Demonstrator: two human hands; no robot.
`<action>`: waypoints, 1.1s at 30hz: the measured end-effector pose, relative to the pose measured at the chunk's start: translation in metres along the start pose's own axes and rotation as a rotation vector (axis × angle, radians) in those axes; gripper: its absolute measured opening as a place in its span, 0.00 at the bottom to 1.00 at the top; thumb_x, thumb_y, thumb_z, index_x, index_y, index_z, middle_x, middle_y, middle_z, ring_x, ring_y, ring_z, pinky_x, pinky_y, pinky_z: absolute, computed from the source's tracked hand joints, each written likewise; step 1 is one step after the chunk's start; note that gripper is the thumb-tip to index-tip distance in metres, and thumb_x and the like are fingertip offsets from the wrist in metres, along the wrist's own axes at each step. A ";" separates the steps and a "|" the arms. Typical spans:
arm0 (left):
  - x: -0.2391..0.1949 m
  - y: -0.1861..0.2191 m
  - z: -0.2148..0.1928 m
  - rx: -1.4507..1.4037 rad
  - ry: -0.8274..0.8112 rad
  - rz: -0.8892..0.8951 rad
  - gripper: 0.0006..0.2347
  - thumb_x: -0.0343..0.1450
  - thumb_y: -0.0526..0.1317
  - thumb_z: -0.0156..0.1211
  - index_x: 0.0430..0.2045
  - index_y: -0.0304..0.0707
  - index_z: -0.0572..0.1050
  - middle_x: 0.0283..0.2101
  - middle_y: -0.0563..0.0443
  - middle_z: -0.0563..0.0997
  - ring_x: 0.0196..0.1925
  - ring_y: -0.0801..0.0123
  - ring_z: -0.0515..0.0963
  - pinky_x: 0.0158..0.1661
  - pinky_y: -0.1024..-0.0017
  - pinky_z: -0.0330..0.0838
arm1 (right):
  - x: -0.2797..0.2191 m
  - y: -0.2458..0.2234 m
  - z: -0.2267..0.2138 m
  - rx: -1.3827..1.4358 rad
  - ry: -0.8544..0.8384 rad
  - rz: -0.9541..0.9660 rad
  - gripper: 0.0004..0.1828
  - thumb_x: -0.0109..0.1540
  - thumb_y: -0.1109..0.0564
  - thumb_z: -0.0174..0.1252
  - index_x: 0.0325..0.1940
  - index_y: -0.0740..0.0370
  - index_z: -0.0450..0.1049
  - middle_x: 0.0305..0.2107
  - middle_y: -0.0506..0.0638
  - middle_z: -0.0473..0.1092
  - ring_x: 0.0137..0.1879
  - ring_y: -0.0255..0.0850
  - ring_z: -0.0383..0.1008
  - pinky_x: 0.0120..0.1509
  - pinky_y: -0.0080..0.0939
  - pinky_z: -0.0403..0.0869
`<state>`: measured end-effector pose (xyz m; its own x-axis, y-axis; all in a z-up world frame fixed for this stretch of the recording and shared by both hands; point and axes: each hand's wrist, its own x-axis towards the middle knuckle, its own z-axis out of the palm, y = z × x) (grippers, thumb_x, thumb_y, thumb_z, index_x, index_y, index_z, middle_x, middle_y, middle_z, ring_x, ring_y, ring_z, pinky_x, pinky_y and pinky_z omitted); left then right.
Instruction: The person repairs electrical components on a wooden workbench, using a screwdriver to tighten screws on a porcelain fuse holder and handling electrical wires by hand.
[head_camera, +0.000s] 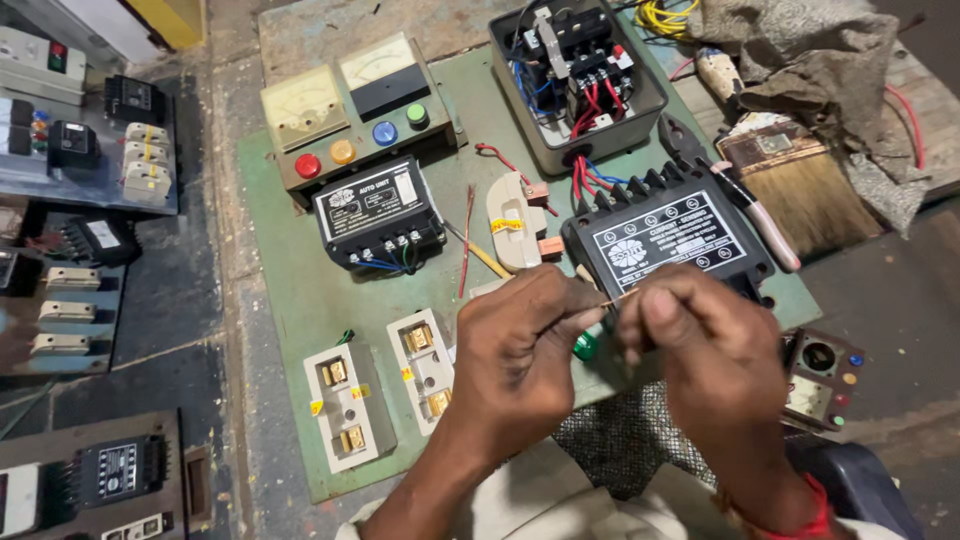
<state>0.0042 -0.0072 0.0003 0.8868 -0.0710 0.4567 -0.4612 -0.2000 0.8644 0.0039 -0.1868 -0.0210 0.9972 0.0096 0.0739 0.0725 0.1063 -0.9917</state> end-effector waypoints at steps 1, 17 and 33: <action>0.000 -0.002 0.001 0.058 -0.004 0.032 0.05 0.69 0.24 0.55 0.33 0.29 0.76 0.28 0.49 0.76 0.30 0.73 0.76 0.34 0.76 0.70 | 0.000 0.002 -0.002 0.126 -0.060 0.091 0.10 0.71 0.54 0.57 0.47 0.65 0.73 0.35 0.54 0.71 0.39 0.43 0.71 0.45 0.38 0.70; 0.006 -0.001 -0.002 -0.236 -0.021 -0.235 0.03 0.73 0.27 0.57 0.31 0.28 0.78 0.23 0.55 0.73 0.24 0.79 0.69 0.27 0.77 0.64 | 0.016 -0.026 -0.003 -0.997 0.121 -0.907 0.13 0.62 0.61 0.65 0.50 0.63 0.73 0.35 0.54 0.71 0.43 0.47 0.71 0.45 0.45 0.70; 0.003 -0.003 -0.011 -0.119 0.007 -0.135 0.03 0.72 0.25 0.56 0.31 0.28 0.77 0.25 0.51 0.75 0.27 0.75 0.73 0.30 0.74 0.68 | 0.014 -0.034 0.003 -0.626 0.094 -0.515 0.14 0.70 0.52 0.50 0.48 0.66 0.71 0.42 0.51 0.69 0.47 0.37 0.71 0.52 0.36 0.71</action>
<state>0.0085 0.0042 0.0012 0.9410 -0.0445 0.3356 -0.3383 -0.0902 0.9367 0.0150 -0.1873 0.0142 0.8315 0.0245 0.5549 0.4907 -0.5006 -0.7132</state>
